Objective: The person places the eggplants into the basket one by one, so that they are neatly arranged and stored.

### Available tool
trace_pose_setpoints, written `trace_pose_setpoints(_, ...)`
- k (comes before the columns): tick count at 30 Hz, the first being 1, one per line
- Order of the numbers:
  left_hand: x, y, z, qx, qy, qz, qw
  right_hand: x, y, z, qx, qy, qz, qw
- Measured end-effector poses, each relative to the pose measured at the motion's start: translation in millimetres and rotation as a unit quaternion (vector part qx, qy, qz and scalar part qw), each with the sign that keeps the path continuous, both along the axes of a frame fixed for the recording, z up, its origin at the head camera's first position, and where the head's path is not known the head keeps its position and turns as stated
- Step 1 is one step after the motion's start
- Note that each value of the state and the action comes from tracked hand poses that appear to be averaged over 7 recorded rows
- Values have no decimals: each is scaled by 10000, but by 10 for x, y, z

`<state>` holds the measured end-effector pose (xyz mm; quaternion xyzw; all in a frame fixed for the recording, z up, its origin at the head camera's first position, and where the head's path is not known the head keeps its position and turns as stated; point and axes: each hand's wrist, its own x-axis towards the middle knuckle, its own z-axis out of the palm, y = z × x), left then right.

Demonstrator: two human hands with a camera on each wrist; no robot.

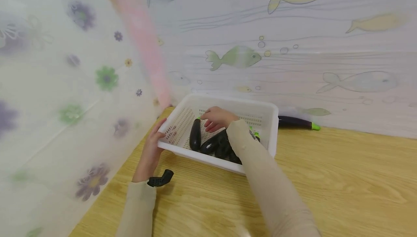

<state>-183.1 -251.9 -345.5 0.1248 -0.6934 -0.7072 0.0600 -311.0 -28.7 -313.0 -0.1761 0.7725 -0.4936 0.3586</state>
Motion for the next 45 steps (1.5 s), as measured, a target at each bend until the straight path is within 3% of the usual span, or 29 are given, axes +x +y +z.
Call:
trace_pose_setpoints(11,3,-13,22,84,-141,14,9999,72,383,387,-619,886,136,9941)
trace_pose_setpoints(17,5,15,14,52,-143,-13,9999,245,727,641,-823,1299,110,9880)
trace_pose_setpoints(23,31,-20,55,97,-125,21,9999,421,957,761,-974,1553,-181,9829)
trace_pose_setpoints(26,46,-27,63,92,-113,45,9999,505,1078,750,-989,1756,-433,9785)
trace_pose_setpoints(30,69,21,105,86,-139,-92,9998,658,1334,641,-1032,2074,-1117,9664)
trace_pose_setpoints(35,33,38,130,56,-106,-231,9997,817,1714,500,-1797,2186,-2098,9359)
trace_pose_setpoints(40,18,-22,95,76,-115,-171,9998,889,1928,379,-2910,1717,-2618,9041)
trace_pose_setpoints(43,30,-31,71,150,-176,-157,9996,897,2003,277,-3108,1556,-2743,8967)
trace_pose_setpoints(45,37,-24,43,261,-194,-145,9994,883,2058,223,-2824,1701,-2821,9010)
